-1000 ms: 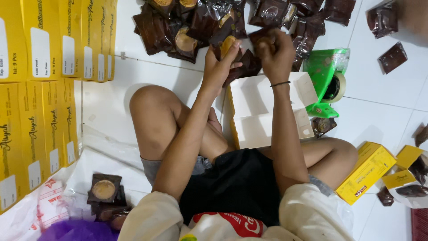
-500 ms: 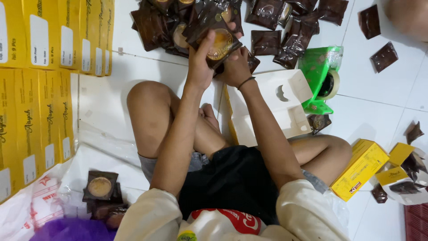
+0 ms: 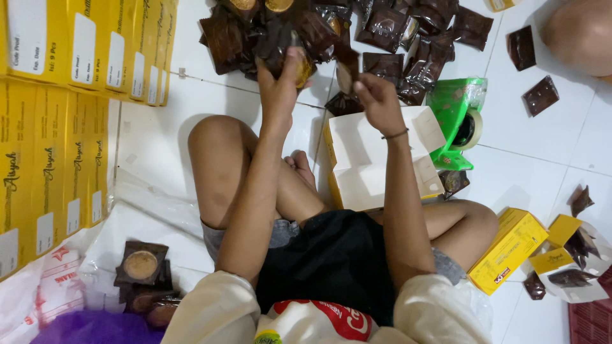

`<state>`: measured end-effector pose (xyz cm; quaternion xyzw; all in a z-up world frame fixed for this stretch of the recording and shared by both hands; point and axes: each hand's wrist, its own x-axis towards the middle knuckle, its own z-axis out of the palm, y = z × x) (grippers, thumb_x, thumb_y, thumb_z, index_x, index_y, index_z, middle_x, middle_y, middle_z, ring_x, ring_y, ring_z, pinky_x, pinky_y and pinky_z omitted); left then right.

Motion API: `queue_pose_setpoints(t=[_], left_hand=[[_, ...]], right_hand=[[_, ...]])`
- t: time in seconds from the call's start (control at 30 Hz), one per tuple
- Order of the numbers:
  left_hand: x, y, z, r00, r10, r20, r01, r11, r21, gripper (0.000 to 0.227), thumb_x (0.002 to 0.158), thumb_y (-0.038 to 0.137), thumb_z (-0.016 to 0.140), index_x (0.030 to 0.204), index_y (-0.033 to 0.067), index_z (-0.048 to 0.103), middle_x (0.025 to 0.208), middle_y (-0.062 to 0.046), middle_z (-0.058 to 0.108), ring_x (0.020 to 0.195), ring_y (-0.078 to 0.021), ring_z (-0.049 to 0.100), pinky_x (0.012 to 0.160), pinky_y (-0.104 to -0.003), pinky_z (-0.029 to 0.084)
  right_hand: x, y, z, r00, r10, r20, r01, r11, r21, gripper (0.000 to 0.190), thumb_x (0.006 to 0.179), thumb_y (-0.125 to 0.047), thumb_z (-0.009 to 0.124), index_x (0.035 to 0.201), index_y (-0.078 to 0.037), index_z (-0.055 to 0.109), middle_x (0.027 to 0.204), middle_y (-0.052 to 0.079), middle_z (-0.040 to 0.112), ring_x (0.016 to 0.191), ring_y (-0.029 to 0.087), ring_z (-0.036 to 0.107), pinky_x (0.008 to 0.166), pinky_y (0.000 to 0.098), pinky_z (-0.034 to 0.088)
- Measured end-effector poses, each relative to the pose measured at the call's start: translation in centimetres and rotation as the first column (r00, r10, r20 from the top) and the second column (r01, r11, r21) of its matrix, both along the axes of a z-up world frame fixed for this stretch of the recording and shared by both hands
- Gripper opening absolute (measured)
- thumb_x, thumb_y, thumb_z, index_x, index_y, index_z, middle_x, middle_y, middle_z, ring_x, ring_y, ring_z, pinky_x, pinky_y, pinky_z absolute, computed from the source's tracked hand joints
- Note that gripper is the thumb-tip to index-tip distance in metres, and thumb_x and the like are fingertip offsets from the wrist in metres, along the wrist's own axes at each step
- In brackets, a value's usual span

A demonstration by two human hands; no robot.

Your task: The person sits on the floor and packs individually wrapped snacks into yellow cardboard boxes. They open the boxes, place several snack packets inside, close the flaps, and use a tape dispenser to seal the boxes before stacking them.

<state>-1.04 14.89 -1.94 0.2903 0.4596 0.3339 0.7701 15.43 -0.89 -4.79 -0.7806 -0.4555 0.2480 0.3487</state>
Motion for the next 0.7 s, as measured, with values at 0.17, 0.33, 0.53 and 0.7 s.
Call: queue_pose_setpoints(t=[0.17, 0.33, 0.53, 0.7], left_hand=[[-0.3, -1.9, 2.3, 0.817, -0.515, 0.258, 0.510, 0.855, 0.093, 0.100, 0.077, 0.069, 0.067, 0.153, 0.0106, 0.037, 0.153, -0.013, 0.051, 0.145, -0.0302, 0.047, 0.122, -0.044, 0.041], [0.4, -3.5, 1.2, 0.868, -0.466, 0.170, 0.439, 0.881, 0.175, 0.050, 0.081, 0.033, 0.083, 0.120, 0.0053, 0.067, 0.114, -0.008, 0.075, 0.109, -0.0218, 0.070, 0.093, -0.035, 0.059], [0.5, -4.2, 1.6, 0.781, -0.619, 0.085, 0.593, 0.777, 0.213, 0.038, 0.088, 0.039, 0.072, 0.113, 0.0110, 0.069, 0.106, -0.001, 0.071, 0.100, -0.0139, 0.065, 0.077, -0.028, 0.053], [-0.6, -5.6, 0.3, 0.632, -0.766, -0.116, 0.696, 0.496, 0.519, 0.076, 0.097, 0.066, 0.053, 0.156, 0.0197, 0.040, 0.171, -0.017, 0.007, 0.162, -0.0287, -0.007, 0.130, -0.052, 0.003]], right_hand=[[-1.9, -2.9, 2.9, 0.522, 0.241, -0.818, 0.065, 0.945, 0.319, 0.069, 0.098, -0.044, 0.065, 0.121, 0.020, 0.058, 0.117, 0.037, 0.066, 0.092, 0.047, 0.071, 0.091, 0.0505, 0.059], [-4.9, -1.6, 6.2, 0.789, -0.226, -0.571, 0.333, 0.939, 0.088, 0.038, 0.106, -0.028, 0.054, 0.090, 0.006, 0.063, 0.072, 0.016, 0.060, 0.053, 0.031, 0.064, 0.049, 0.0384, 0.061], [-8.0, -2.2, 8.5, 0.980, -0.177, -0.094, 0.194, 0.952, 0.235, 0.052, 0.109, -0.035, 0.057, 0.149, -0.006, 0.041, 0.140, 0.012, 0.058, 0.125, 0.022, 0.059, 0.107, 0.0364, 0.051], [-7.9, -7.3, 8.5, 0.912, -0.142, -0.384, 0.272, 0.912, 0.308, 0.048, 0.103, -0.016, 0.068, 0.143, -0.004, 0.044, 0.132, 0.011, 0.058, 0.120, 0.018, 0.056, 0.107, 0.0325, 0.050]])
